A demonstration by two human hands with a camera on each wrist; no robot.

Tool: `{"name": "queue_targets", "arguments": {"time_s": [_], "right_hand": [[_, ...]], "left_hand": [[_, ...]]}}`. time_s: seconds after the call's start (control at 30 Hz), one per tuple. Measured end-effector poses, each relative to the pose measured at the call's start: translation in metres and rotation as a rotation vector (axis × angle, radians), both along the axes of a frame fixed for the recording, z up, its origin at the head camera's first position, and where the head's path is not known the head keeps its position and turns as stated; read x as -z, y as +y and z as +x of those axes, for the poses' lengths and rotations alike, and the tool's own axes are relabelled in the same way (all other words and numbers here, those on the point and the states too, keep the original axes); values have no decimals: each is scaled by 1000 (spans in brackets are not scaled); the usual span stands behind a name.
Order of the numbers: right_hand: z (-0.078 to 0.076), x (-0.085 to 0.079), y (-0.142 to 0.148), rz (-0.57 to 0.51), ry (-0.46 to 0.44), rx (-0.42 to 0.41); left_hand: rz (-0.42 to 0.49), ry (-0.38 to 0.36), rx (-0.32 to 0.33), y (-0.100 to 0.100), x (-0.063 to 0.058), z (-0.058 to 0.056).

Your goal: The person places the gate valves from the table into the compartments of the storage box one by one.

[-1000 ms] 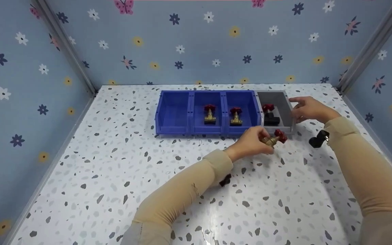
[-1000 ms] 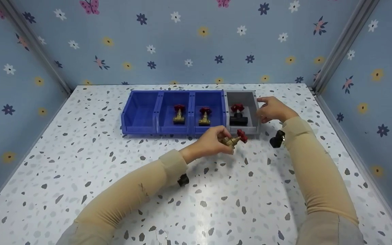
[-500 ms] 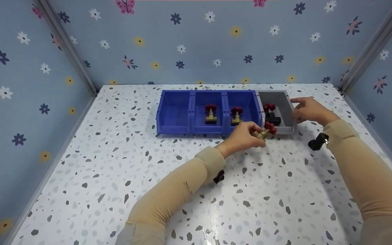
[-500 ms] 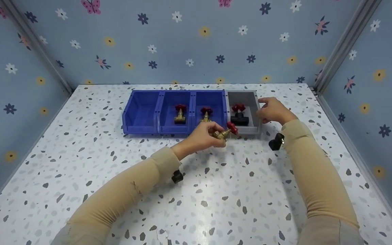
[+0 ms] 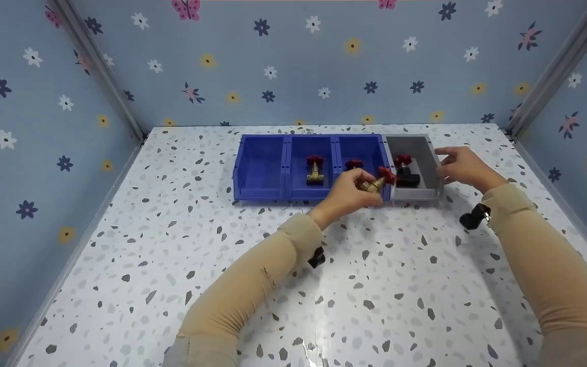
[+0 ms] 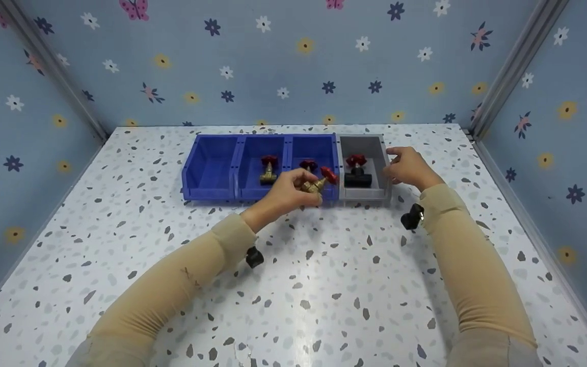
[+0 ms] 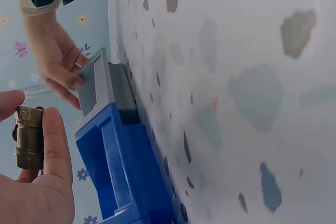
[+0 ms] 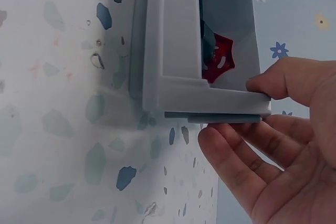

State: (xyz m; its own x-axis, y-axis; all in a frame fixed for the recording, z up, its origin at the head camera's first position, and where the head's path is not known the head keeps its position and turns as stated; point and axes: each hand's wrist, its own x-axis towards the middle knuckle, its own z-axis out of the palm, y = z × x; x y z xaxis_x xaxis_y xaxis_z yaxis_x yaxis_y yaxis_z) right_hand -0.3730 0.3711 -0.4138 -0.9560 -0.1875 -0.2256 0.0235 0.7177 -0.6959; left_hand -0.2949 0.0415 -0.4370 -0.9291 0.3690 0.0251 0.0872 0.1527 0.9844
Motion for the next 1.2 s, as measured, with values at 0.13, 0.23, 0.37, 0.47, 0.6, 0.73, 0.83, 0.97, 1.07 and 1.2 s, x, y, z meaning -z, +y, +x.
{"name": "queue_targets", "arguments": {"time_s": [0.13,0.23,0.37,0.47,0.6,0.73,0.83,0.97,1.07,1.2], "right_hand": [[-1,2,0,3,13,4],[-1,3,0,7,21,5],[0,4,0,8,25,11],[1,4,-1,5,23,22],[1,5,-1,-7,15,41],[1,5,-1,-13,9,55],[2,6,0,-14,13,58],[3,7,0,-31,23,58],[4,8,1,-46,25,58],[4,9,-1,-44,26,69]], "left_hand": [[21,2,-19,-9,-5,-4],[34,-1,-36,-15,-8,-7],[61,-32,-53,-23,-10,-10],[76,-46,-71,-30,-12,-12],[101,-62,-95,-39,-15,-14],[138,-90,-115,-48,-18,-17],[142,-93,-134,-53,-19,-20],[118,-67,-156,-62,-20,-22],[115,-54,-166,-68,-20,-23],[114,-52,-175,-74,-21,-25]]}}
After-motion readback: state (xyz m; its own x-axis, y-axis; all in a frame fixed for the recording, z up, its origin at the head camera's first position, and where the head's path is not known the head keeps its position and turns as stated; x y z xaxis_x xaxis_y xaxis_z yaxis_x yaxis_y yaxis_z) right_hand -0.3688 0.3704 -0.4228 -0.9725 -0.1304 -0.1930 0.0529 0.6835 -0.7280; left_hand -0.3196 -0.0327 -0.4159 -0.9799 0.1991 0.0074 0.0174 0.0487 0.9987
